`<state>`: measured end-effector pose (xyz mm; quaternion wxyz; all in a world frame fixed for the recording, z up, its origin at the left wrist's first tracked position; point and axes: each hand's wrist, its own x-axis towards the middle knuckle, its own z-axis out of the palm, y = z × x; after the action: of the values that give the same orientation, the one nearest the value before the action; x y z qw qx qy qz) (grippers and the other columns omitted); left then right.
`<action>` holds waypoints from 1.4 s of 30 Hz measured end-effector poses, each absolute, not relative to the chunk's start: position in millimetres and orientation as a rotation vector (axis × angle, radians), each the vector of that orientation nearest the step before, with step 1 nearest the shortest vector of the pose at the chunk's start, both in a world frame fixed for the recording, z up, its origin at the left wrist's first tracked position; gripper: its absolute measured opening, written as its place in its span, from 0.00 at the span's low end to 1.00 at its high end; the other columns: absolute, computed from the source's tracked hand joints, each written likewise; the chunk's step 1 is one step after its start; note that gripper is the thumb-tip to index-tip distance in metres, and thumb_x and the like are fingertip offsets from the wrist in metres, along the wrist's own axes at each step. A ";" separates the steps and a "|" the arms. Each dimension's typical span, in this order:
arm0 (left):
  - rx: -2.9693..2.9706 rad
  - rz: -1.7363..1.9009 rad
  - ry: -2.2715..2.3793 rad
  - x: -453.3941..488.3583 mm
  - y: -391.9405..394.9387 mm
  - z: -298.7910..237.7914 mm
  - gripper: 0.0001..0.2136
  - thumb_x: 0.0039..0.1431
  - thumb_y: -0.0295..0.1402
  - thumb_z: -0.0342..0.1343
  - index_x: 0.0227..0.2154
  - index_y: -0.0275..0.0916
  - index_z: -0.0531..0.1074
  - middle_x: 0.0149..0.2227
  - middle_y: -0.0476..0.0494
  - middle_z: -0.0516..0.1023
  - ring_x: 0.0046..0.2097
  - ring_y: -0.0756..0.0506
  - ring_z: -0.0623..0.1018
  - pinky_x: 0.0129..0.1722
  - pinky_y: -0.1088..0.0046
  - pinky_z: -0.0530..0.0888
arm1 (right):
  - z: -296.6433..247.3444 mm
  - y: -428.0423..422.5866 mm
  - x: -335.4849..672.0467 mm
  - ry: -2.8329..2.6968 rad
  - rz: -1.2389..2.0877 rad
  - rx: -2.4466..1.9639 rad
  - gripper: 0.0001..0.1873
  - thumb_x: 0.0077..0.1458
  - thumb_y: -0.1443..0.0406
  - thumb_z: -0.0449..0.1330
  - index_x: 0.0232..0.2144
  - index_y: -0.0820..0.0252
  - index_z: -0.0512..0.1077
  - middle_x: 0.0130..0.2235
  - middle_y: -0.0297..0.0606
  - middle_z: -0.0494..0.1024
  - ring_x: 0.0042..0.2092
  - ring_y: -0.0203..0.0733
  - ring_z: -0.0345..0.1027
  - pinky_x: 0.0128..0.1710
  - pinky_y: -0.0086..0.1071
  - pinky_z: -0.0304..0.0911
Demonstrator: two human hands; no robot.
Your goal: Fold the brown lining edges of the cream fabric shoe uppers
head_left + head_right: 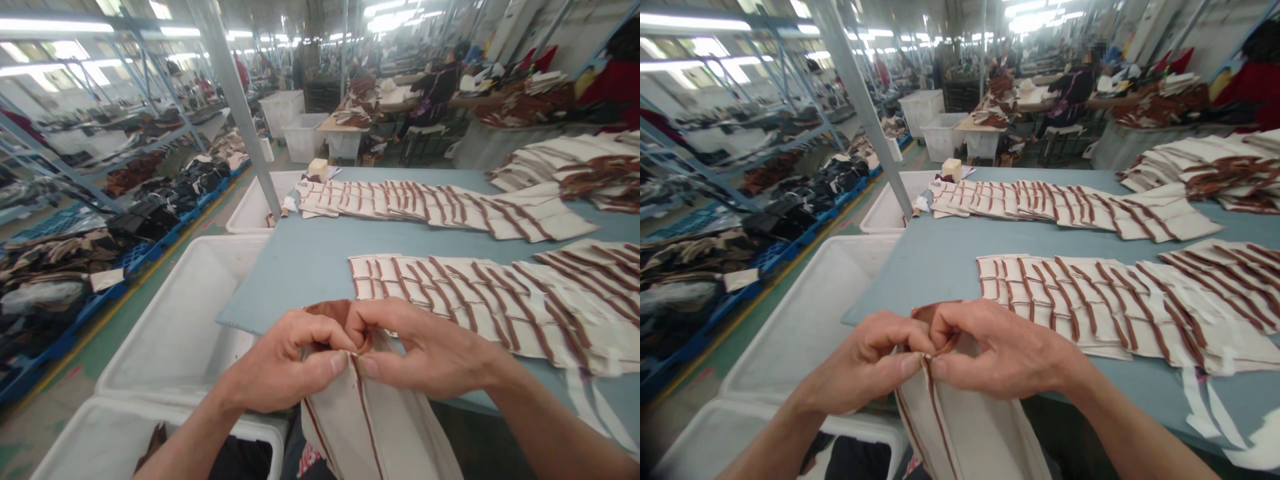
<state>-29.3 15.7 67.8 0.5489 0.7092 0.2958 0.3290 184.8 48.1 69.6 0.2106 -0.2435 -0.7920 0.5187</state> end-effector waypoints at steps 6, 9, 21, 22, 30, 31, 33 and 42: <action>1.678 0.776 0.814 -27.6 16.1 69.4 0.11 0.60 0.35 0.63 0.25 0.34 0.73 0.25 0.51 0.70 0.27 0.53 0.65 0.28 0.80 0.64 | 72.0 46.7 183.1 -2.236 1.334 -0.714 0.06 0.59 0.68 0.58 0.29 0.58 0.65 0.31 0.31 0.72 0.33 0.35 0.63 0.33 0.28 0.57; 1.692 0.707 0.889 -30.5 16.6 71.8 0.09 0.60 0.32 0.59 0.25 0.34 0.73 0.23 0.51 0.70 0.27 0.53 0.66 0.28 0.79 0.64 | 71.1 48.8 182.3 -2.261 1.272 -0.699 0.07 0.61 0.67 0.59 0.29 0.59 0.66 0.31 0.30 0.72 0.32 0.35 0.63 0.33 0.27 0.57; 2.259 0.645 1.159 -35.2 11.3 77.9 0.08 0.50 0.17 0.53 0.28 0.36 0.72 0.25 0.55 0.72 0.26 0.55 0.68 0.28 0.80 0.62 | 62.1 45.5 173.0 -2.436 0.857 -0.884 0.07 0.50 0.71 0.60 0.24 0.58 0.65 0.25 0.30 0.71 0.28 0.36 0.63 0.30 0.30 0.48; 2.289 0.637 1.157 -34.8 11.6 77.2 0.08 0.51 0.17 0.53 0.28 0.37 0.72 0.26 0.55 0.72 0.27 0.54 0.69 0.28 0.80 0.62 | 62.3 45.3 171.4 -2.438 0.846 -0.894 0.08 0.50 0.71 0.59 0.23 0.58 0.64 0.24 0.30 0.70 0.28 0.36 0.62 0.30 0.30 0.47; 2.600 0.768 1.132 -32.7 12.5 69.2 0.11 0.61 0.19 0.51 0.25 0.38 0.67 0.27 0.51 0.70 0.27 0.51 0.69 0.27 0.76 0.64 | 57.6 53.3 170.9 -2.383 0.961 -0.828 0.07 0.50 0.72 0.54 0.25 0.58 0.61 0.26 0.29 0.69 0.28 0.35 0.59 0.30 0.31 0.46; 2.612 0.788 1.125 -31.6 11.8 68.3 0.11 0.63 0.20 0.51 0.27 0.38 0.68 0.27 0.50 0.71 0.28 0.51 0.70 0.28 0.76 0.66 | 55.8 55.2 172.0 -2.337 1.026 -0.802 0.07 0.50 0.72 0.54 0.25 0.57 0.60 0.25 0.28 0.66 0.27 0.34 0.58 0.29 0.30 0.46; 2.612 0.832 1.121 -29.3 9.9 65.7 0.09 0.67 0.21 0.51 0.31 0.38 0.69 0.29 0.49 0.73 0.30 0.51 0.73 0.30 0.77 0.69 | 52.0 58.6 174.2 -2.226 1.190 -0.746 0.06 0.50 0.71 0.53 0.25 0.57 0.59 0.24 0.26 0.62 0.26 0.32 0.54 0.28 0.28 0.47; 2.921 0.885 0.995 -28.1 11.3 56.0 0.09 0.75 0.26 0.45 0.46 0.36 0.70 0.31 0.49 0.78 0.31 0.50 0.76 0.32 0.76 0.71 | 35.1 65.5 187.1 -1.757 1.914 -0.576 0.13 0.52 0.58 0.62 0.27 0.59 0.64 0.27 0.28 0.62 0.29 0.34 0.52 0.27 0.28 0.47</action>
<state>-28.1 11.3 56.0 -0.0342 0.9094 0.3098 0.2755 187.1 65.5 35.1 0.2378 -0.2102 -0.6412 0.6987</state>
